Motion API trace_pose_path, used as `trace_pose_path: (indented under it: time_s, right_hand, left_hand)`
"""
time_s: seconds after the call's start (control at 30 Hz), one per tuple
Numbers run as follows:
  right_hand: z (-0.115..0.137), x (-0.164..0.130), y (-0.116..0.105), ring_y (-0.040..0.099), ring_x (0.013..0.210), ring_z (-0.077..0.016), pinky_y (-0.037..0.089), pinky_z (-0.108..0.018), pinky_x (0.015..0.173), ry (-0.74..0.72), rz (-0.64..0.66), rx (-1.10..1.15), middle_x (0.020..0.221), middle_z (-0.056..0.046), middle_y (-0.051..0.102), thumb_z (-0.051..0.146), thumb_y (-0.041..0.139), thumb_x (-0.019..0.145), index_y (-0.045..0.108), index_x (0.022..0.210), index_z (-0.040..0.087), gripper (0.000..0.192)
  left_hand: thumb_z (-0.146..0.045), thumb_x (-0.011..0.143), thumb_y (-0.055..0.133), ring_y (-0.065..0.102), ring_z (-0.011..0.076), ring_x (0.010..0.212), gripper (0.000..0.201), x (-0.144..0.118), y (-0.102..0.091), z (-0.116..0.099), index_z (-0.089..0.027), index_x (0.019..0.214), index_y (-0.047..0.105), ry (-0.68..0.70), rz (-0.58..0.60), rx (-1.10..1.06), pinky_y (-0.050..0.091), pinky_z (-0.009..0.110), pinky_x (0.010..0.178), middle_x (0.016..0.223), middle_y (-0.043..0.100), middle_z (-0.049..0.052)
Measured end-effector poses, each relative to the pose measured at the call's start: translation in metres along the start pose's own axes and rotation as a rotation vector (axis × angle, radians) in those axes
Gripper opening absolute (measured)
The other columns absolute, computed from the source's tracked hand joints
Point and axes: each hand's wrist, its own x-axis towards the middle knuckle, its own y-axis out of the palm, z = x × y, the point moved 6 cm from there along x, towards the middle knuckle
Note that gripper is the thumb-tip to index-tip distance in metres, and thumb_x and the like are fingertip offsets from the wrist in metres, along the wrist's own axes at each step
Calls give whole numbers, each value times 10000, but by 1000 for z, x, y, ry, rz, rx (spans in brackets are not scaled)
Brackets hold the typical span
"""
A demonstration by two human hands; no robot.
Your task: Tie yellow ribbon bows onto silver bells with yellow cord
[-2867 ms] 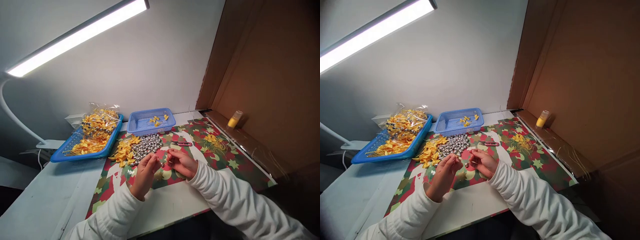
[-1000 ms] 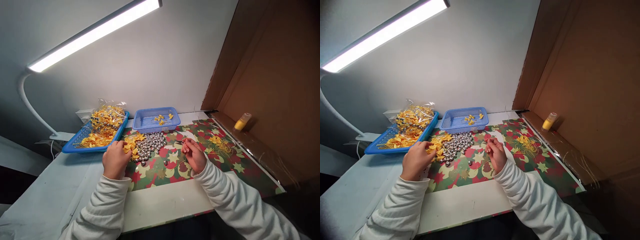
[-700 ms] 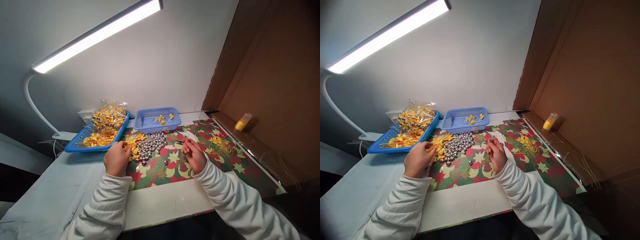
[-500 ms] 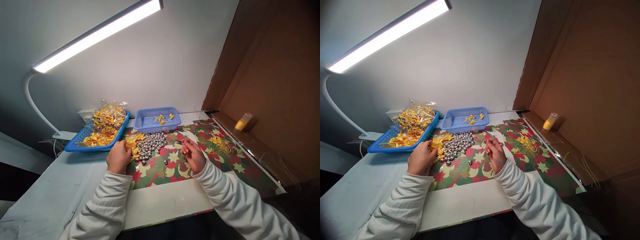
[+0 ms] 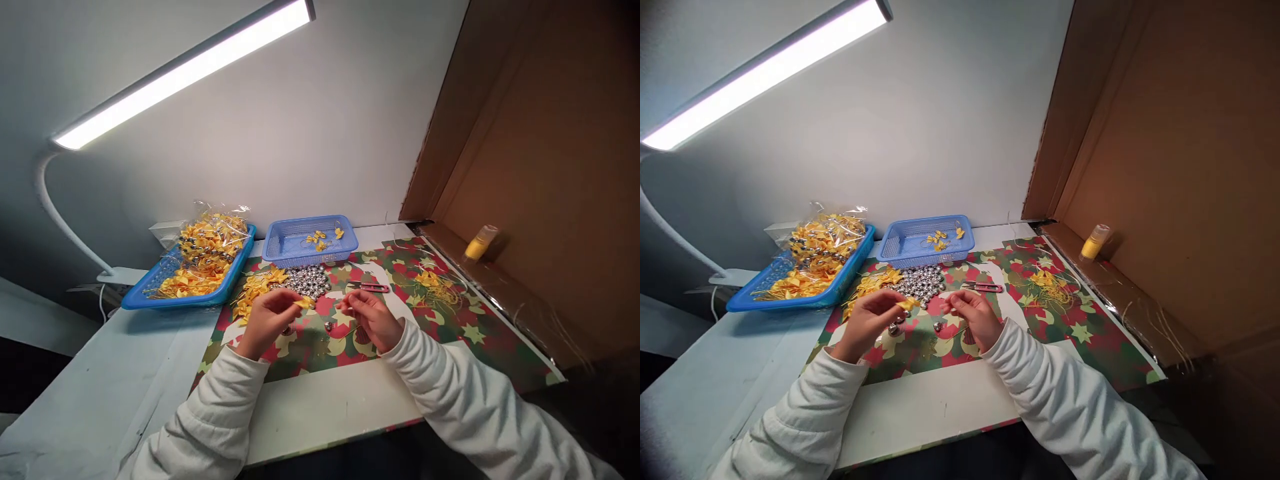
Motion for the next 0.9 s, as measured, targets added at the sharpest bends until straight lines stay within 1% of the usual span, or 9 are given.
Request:
trace_pose_path:
  time_s: [0.07,0.13,0.2,0.27,0.4,0.47,0.57,0.7,0.9]
  right_hand:
    - [-5,-3,7,615,820,-141,473,-264,724,22,80,-70,888,-51,695,454,770,645,699,711,182,289]
    - [-10,-5,11,626,876,-153,492,-258,705,62,110,-77,1036,-58,674,447,780,629,699,696,179,287]
    - [-15,-6,12,645,816,-143,505,-244,663,152,132,-56,986,-49,683,431,801,596,697,701,173,297]
    - [-20,-8,13,647,708,-119,508,-235,635,243,167,-26,827,-30,696,415,814,578,698,725,166,311]
    - [-22,-9,12,622,615,-92,503,-231,631,305,199,33,665,-11,675,385,821,582,703,713,138,303]
    - [-21,-8,11,631,635,-101,510,-244,656,296,171,34,676,-19,680,380,829,571,714,712,132,307]
    - [-14,-5,6,648,701,-126,522,-267,714,159,53,21,724,-27,697,412,829,557,734,715,155,316]
    - [-3,-4,3,642,744,-147,522,-306,775,-37,-26,-58,753,-23,703,443,801,590,745,718,194,285]
    - [3,-7,6,633,785,-173,507,-341,808,-151,-2,-255,765,-29,704,427,741,685,750,729,209,222]
  left_hand:
    - [-230,645,685,593,150,549,59,-7,19,-7,-176,668,684,51,90,-25,452,237,514,621,673,39]
    - [-196,653,679,611,164,616,33,-12,31,-13,-180,670,702,116,172,17,464,244,568,670,693,53]
    - [-183,676,663,601,167,632,48,-15,36,-17,-188,681,711,175,234,66,453,248,578,684,695,56]
    - [-184,697,652,567,160,615,63,-16,37,-19,-198,683,712,224,267,98,425,245,563,670,678,50]
    - [-189,703,655,512,142,615,53,-15,33,-18,-197,671,697,261,245,106,387,233,563,649,613,30]
    - [-215,717,647,505,132,620,90,-14,31,-11,-196,793,693,182,191,22,398,225,556,690,594,19]
    - [-314,757,618,506,117,597,283,-14,36,6,-202,1016,594,-23,167,-234,418,210,491,771,585,8]
    - [-352,714,705,539,103,582,384,-22,54,20,-202,992,487,-261,211,-375,445,184,459,726,575,-26]
    - [-319,694,751,519,47,474,390,-30,62,21,-224,845,405,-338,116,-491,418,129,439,647,575,-78]
